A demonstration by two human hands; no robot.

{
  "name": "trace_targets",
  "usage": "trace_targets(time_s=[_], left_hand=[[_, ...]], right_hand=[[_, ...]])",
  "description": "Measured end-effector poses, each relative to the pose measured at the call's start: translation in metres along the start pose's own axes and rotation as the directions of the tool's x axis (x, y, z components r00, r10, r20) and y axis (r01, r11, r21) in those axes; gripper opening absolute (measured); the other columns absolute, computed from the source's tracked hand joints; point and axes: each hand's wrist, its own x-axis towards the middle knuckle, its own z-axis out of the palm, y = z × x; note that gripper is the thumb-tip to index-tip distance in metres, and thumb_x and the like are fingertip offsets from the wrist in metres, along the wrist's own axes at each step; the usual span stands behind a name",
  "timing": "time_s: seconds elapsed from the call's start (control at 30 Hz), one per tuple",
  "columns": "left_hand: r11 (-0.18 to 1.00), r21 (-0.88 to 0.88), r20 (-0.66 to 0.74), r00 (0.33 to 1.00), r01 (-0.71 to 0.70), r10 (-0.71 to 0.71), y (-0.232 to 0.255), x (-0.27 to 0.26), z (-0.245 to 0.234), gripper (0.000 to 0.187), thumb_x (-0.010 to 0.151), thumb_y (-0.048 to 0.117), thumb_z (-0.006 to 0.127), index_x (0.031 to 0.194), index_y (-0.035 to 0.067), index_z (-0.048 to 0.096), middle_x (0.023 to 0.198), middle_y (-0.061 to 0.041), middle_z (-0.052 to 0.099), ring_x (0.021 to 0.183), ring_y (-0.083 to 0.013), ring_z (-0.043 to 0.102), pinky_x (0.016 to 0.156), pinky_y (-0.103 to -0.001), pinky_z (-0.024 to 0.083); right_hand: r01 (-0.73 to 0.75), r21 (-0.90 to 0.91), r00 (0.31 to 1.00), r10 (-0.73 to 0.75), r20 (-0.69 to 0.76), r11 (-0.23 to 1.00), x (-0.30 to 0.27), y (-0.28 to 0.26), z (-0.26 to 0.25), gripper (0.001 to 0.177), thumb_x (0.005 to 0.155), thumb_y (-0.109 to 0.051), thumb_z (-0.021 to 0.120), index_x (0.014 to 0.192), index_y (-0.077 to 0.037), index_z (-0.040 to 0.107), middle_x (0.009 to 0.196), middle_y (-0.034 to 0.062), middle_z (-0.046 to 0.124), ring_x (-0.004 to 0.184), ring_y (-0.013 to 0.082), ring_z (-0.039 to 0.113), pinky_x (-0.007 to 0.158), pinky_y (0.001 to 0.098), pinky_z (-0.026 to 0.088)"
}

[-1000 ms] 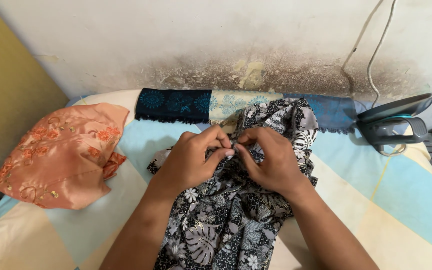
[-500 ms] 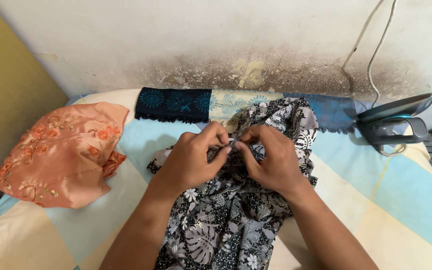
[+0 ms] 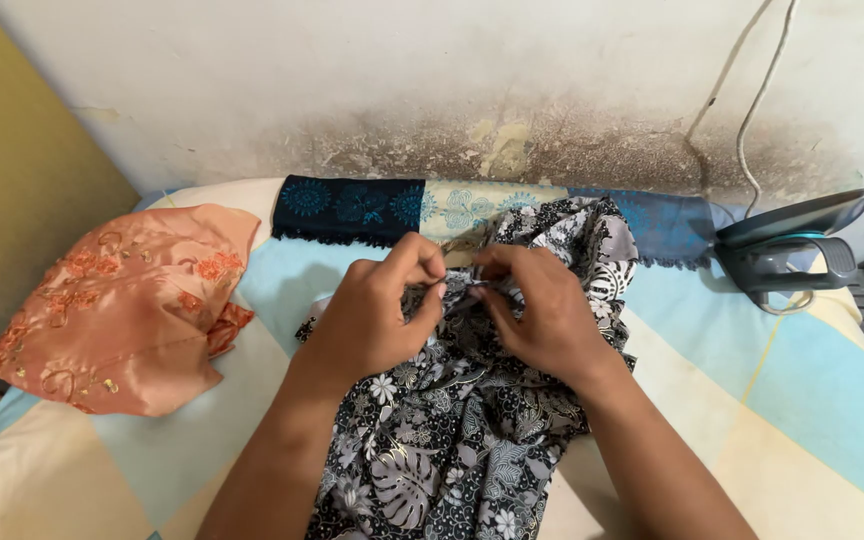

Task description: Folding a floral patterned piece of clothing on a bed.

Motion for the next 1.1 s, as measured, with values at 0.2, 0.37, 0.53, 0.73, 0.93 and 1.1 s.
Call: trace_targets(time_s=[0.2,0.37,0.53,0.73,0.93,1.1], left_hand=[[0.997,0.01,0.036,0.997,-0.074,0.074,0.001,0.001,0.0,0.021,0.089,-0.004,0.067,0.104,0.002,0.054,0.091,-0.011,0.071,0.099,-0.028,0.079,0.069,-0.034,0.057],[0.997,-0.014,-0.008,0.997,-0.071,0.071,-0.002,-0.001,0.003,0.022,0.09,-0.002,0.066,0.107,0.003,0.054,0.094,-0.013,0.073,0.098,-0.0277,0.08,0.074,-0.034,0.059],[0.984,0.015,0.028,0.984,0.177,-0.178,0.013,0.005,0.002,0.035,0.088,0.004,0.071,0.121,0.005,0.058,0.093,-0.012,0.08,0.074,-0.0255,0.077,0.063,-0.034,0.054],[0.999,0.042,-0.012,0.999,0.033,-0.032,-0.005,0.001,0.008,0.051,0.081,0.021,0.086,0.124,0.006,0.063,0.1,-0.013,0.078,0.09,-0.0237,0.079,0.076,-0.032,0.06],[0.988,0.153,0.063,0.998,0.01,-0.02,0.008,0.006,0.004,0.064,0.063,0.037,0.095,0.111,0.006,0.067,0.1,-0.012,0.076,0.093,-0.0272,0.075,0.081,-0.038,0.058],[0.955,0.275,0.091,0.991,-0.115,0.093,0.006,0.005,0.009,0.054,0.066,0.035,0.091,0.104,0.006,0.066,0.096,-0.011,0.075,0.09,-0.0319,0.071,0.08,-0.043,0.052]], right_hand=[[-0.005,-0.014,0.992,0.006,0.124,1.0,0.008,-0.01,-0.009,0.037,0.084,-0.003,0.076,0.119,-0.002,0.065,0.094,0.0142,0.064,0.089,0.0335,0.062,0.079,0.0441,0.05],[0.059,-0.051,0.996,-0.055,0.072,0.997,0.012,-0.014,-0.008,0.026,0.081,-0.004,0.075,0.104,-0.002,0.062,0.102,0.0189,0.061,0.1,0.0365,0.058,0.086,0.0438,0.049],[0.006,-0.001,0.997,-0.006,0.08,1.0,0.001,-0.001,-0.003,0.025,0.081,0.0,0.07,0.104,0.001,0.061,0.099,0.0187,0.064,0.095,0.0388,0.063,0.083,0.045,0.051],[-0.022,-0.025,0.995,0.024,0.095,0.999,-0.003,0.002,0.0,0.027,0.077,0.003,0.066,0.103,0.001,0.061,0.092,0.0193,0.065,0.091,0.0411,0.065,0.08,0.047,0.052],[-0.047,-0.061,0.996,0.052,0.076,0.997,-0.003,0.001,-0.001,0.029,0.074,0.001,0.065,0.102,0.0,0.062,0.089,0.0188,0.066,0.087,0.0407,0.066,0.078,0.047,0.053],[-0.08,-0.065,0.995,0.083,0.048,0.995,-0.005,0.001,0.002,0.024,0.076,-0.002,0.066,0.099,0.0,0.062,0.084,0.0182,0.065,0.081,0.0393,0.066,0.072,0.0454,0.053]])
